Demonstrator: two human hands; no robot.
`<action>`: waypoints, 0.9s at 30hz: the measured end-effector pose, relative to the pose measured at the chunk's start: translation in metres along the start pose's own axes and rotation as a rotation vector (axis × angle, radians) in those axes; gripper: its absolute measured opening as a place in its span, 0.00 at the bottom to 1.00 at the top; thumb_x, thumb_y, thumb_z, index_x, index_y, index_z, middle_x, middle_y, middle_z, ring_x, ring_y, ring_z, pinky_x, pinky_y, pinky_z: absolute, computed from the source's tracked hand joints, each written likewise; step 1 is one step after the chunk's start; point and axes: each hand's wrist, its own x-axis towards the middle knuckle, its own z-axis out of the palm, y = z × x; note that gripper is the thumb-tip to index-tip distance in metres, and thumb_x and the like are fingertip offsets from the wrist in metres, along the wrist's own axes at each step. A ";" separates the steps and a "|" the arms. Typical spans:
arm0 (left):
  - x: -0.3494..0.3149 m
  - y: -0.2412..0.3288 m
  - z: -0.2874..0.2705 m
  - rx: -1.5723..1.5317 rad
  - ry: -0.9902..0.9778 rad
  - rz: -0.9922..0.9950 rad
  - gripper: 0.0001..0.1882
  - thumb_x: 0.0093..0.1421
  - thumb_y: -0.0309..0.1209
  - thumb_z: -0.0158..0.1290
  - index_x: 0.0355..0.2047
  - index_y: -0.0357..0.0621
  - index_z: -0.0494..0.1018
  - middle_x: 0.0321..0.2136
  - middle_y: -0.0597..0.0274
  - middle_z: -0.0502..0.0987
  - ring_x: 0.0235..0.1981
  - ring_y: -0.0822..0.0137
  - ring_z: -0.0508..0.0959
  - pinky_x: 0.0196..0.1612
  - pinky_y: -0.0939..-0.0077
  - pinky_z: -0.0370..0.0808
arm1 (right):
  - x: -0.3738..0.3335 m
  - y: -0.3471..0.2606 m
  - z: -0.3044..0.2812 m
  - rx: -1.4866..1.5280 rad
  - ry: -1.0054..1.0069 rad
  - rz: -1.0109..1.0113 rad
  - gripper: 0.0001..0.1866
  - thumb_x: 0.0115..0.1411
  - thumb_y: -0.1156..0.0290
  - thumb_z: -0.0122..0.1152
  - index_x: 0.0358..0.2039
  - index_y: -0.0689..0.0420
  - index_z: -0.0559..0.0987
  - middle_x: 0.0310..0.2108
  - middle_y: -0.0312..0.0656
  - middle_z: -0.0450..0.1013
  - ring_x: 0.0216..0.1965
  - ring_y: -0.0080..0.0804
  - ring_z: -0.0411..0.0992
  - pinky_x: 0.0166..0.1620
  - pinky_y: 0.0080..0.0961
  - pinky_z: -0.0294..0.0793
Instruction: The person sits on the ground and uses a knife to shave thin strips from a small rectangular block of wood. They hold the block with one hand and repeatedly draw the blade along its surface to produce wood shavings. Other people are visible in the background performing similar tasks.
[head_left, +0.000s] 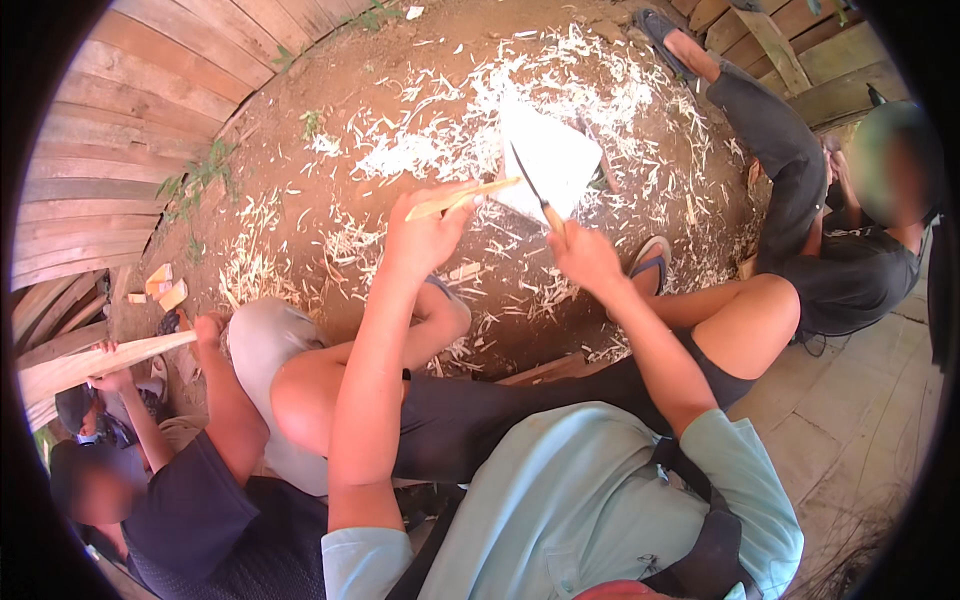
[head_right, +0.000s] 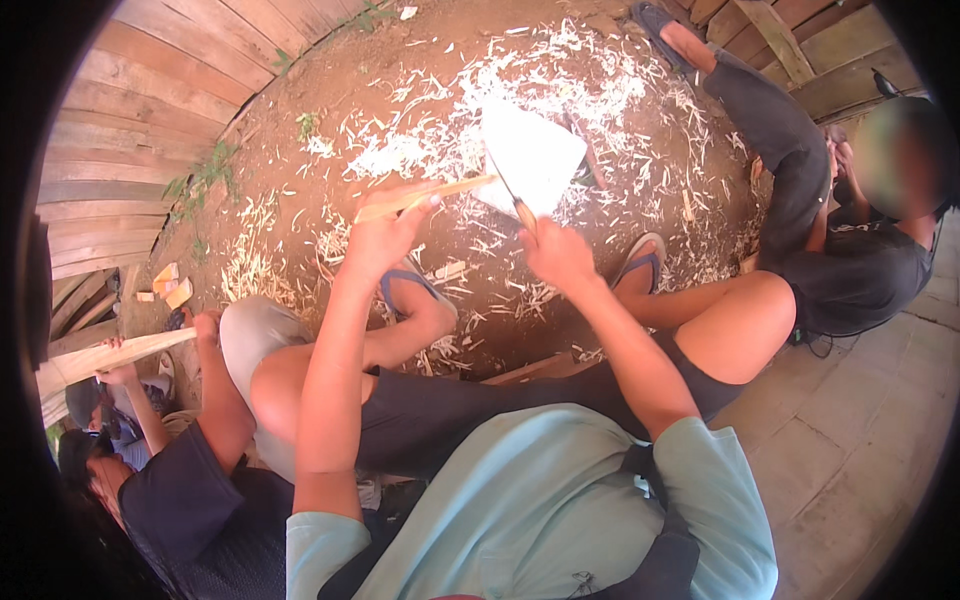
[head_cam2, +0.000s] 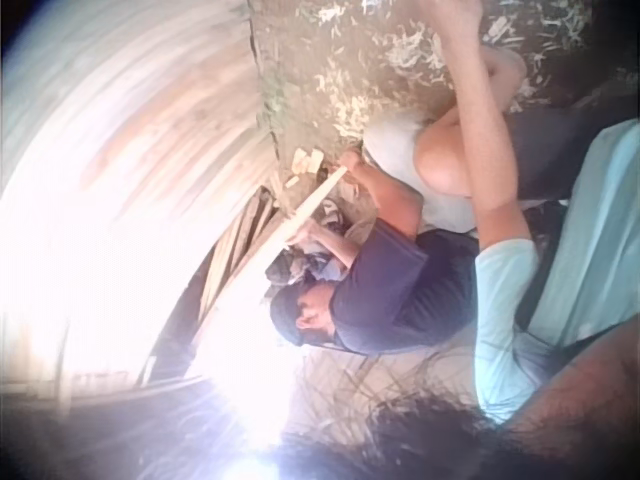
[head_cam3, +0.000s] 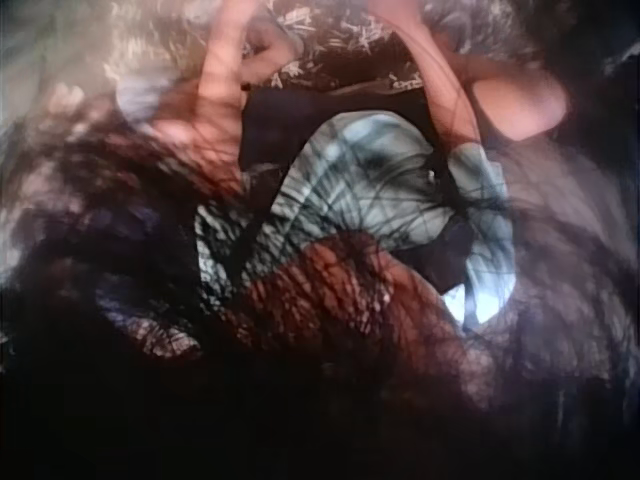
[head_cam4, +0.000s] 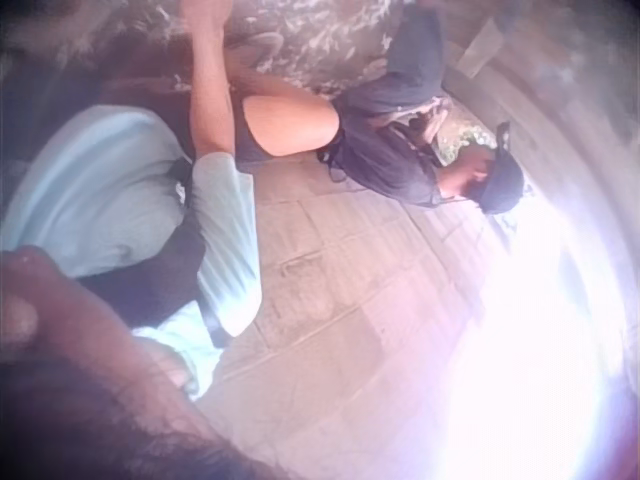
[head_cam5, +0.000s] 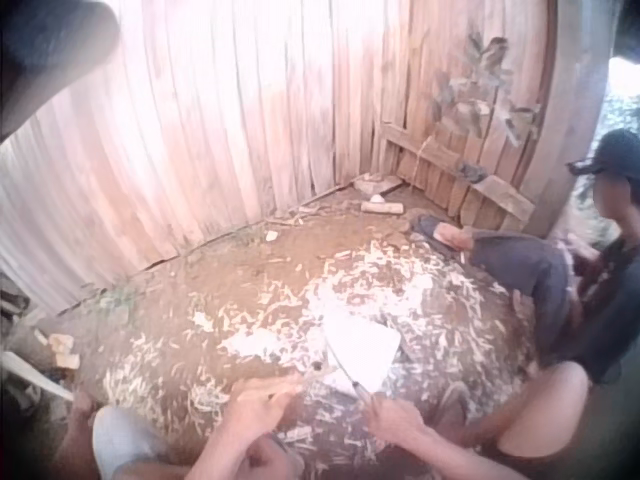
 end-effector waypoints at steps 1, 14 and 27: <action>0.000 0.001 -0.001 -0.005 0.001 0.006 0.11 0.56 0.34 0.55 0.38 0.48 0.79 0.23 0.52 0.79 0.22 0.57 0.77 0.29 0.69 0.73 | -0.005 -0.023 -0.033 0.010 0.035 -0.047 0.18 0.61 0.58 0.50 0.33 0.63 0.72 0.21 0.57 0.73 0.27 0.57 0.74 0.31 0.46 0.73; -0.006 -0.008 0.001 0.011 0.017 0.004 0.12 0.56 0.36 0.56 0.38 0.46 0.79 0.20 0.53 0.78 0.21 0.60 0.77 0.29 0.69 0.73 | -0.005 -0.039 -0.063 0.069 0.156 -0.112 0.19 0.63 0.57 0.49 0.33 0.65 0.68 0.19 0.53 0.71 0.21 0.49 0.73 0.25 0.42 0.71; -0.002 -0.008 0.003 -0.035 0.030 -0.048 0.11 0.55 0.34 0.56 0.38 0.47 0.79 0.24 0.53 0.79 0.23 0.59 0.79 0.30 0.70 0.74 | -0.017 -0.071 -0.103 0.352 0.553 -0.274 0.15 0.66 0.60 0.42 0.38 0.61 0.67 0.18 0.51 0.71 0.20 0.52 0.72 0.26 0.48 0.68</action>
